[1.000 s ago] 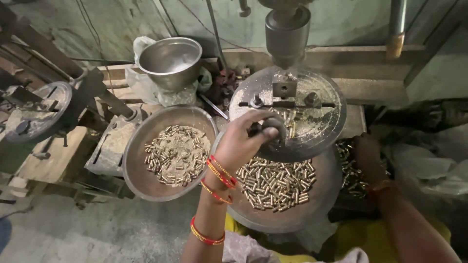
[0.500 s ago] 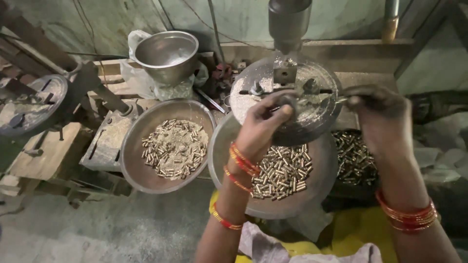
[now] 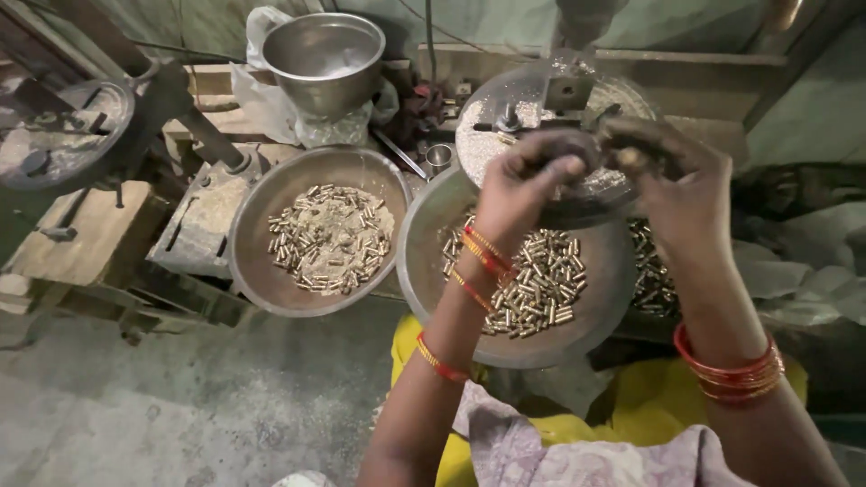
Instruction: Operating a mechanical machine to process or assemble small metal components.
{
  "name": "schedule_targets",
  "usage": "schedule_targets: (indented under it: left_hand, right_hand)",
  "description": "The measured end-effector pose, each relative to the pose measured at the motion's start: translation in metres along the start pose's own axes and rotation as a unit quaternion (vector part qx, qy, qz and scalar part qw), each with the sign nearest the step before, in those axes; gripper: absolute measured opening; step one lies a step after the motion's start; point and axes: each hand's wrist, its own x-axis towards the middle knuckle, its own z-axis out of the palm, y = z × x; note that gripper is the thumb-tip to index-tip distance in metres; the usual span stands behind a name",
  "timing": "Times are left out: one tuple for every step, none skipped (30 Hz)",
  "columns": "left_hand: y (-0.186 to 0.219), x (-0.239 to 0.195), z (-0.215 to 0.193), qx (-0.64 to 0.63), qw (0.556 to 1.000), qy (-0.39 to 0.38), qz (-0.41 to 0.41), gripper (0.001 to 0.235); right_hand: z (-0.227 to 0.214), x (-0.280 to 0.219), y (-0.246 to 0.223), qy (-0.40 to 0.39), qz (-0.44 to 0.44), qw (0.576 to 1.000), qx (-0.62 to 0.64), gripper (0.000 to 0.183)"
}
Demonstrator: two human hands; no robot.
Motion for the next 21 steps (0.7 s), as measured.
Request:
schedule_targets:
  left_hand:
    - [-0.002, 0.006, -0.001, 0.063, 0.996, 0.033, 0.049, 0.027]
    - [0.008, 0.007, 0.003, 0.06, 0.997, 0.032, 0.048, 0.027]
    - [0.019, 0.01, 0.005, 0.214, 0.966, 0.083, 0.118, 0.03]
    - [0.031, 0.013, 0.007, 0.361, 0.905, 0.133, 0.185, 0.034]
    - [0.033, 0.015, 0.008, 0.361, 0.905, 0.132, 0.186, 0.034]
    - [0.035, 0.017, 0.009, 0.414, 0.869, 0.141, 0.231, 0.034]
    - [0.036, 0.018, 0.01, 0.463, 0.829, 0.15, 0.274, 0.034]
    - [0.036, 0.018, 0.011, 0.463, 0.83, 0.149, 0.273, 0.034]
    - [0.036, 0.017, 0.012, 0.477, 0.82, 0.145, 0.279, 0.033]
    - [0.036, 0.017, 0.014, 0.492, 0.811, 0.141, 0.285, 0.033]
    - [0.037, 0.019, 0.016, 0.491, 0.811, 0.14, 0.285, 0.033]
    - [0.038, 0.022, 0.02, 0.505, 0.797, 0.137, 0.3, 0.037]
    - [0.038, 0.025, 0.023, 0.519, 0.783, 0.132, 0.316, 0.041]
    - [0.037, 0.028, 0.024, 0.518, 0.784, 0.129, 0.316, 0.041]
    - [0.036, 0.03, 0.025, 0.542, 0.775, 0.136, 0.296, 0.038]
    - [0.034, 0.032, 0.025, 0.565, 0.764, 0.143, 0.275, 0.035]
    - [0.033, 0.034, 0.021, 0.566, 0.764, 0.14, 0.275, 0.035]
    - [0.031, 0.036, 0.017, 0.579, 0.748, 0.147, 0.289, 0.038]
    - [0.028, 0.035, 0.013, 0.591, 0.732, 0.154, 0.301, 0.042]
    - [0.032, 0.041, 0.006, 0.591, 0.734, 0.152, 0.298, 0.042]
    - [0.037, 0.047, -0.003, 0.575, 0.752, 0.16, 0.281, 0.05]
  right_hand:
    - [0.007, -0.001, -0.01, 0.039, 0.01, 0.996, -0.085, 0.027]
    - [0.003, -0.006, -0.007, 0.041, 0.011, 0.995, -0.088, 0.027]
    - [0.001, -0.007, -0.004, 0.04, 0.017, 0.995, -0.084, 0.027]
    - [-0.001, -0.008, -0.001, 0.039, 0.023, 0.996, -0.081, 0.027]
    - [-0.001, -0.009, -0.001, 0.041, 0.022, 0.996, -0.081, 0.027]
    - [-0.002, -0.01, -0.001, 0.025, -0.031, 0.995, -0.091, 0.026]
    - [-0.003, -0.013, -0.001, 0.01, -0.083, 0.991, -0.101, 0.025]
    - [-0.007, -0.014, 0.004, 0.011, -0.082, 0.991, -0.102, 0.025]
    - [-0.011, -0.017, 0.009, 0.01, -0.093, 0.988, -0.126, 0.025]
    - [-0.016, -0.019, 0.014, 0.009, -0.105, 0.983, -0.149, 0.024]
    - [-0.019, -0.019, 0.013, 0.01, -0.104, 0.983, -0.15, 0.024]
    - [-0.023, -0.018, 0.012, 0.026, -0.101, 0.98, -0.167, 0.024]
    - [-0.027, -0.019, 0.011, 0.044, -0.099, 0.977, -0.184, 0.023]
    - [-0.039, -0.014, 0.018, 0.047, -0.099, 0.977, -0.185, 0.023]
    - [-0.051, -0.01, 0.026, 0.07, -0.134, 0.958, -0.243, 0.013]
    - [-0.063, -0.007, 0.034, 0.092, -0.168, 0.935, -0.299, 0.005]
    - [-0.078, 0.005, 0.046, 0.094, -0.167, 0.935, -0.298, 0.005]
    - [-0.094, 0.017, 0.058, 0.12, -0.204, 0.941, -0.241, 0.009]
    - [-0.11, 0.026, 0.071, 0.142, -0.24, 0.943, -0.181, 0.017]
    - [-0.141, 0.05, 0.099, 0.144, -0.237, 0.944, -0.181, 0.017]
    - [-0.171, 0.075, 0.126, 0.142, -0.29, 0.907, -0.269, 0.021]
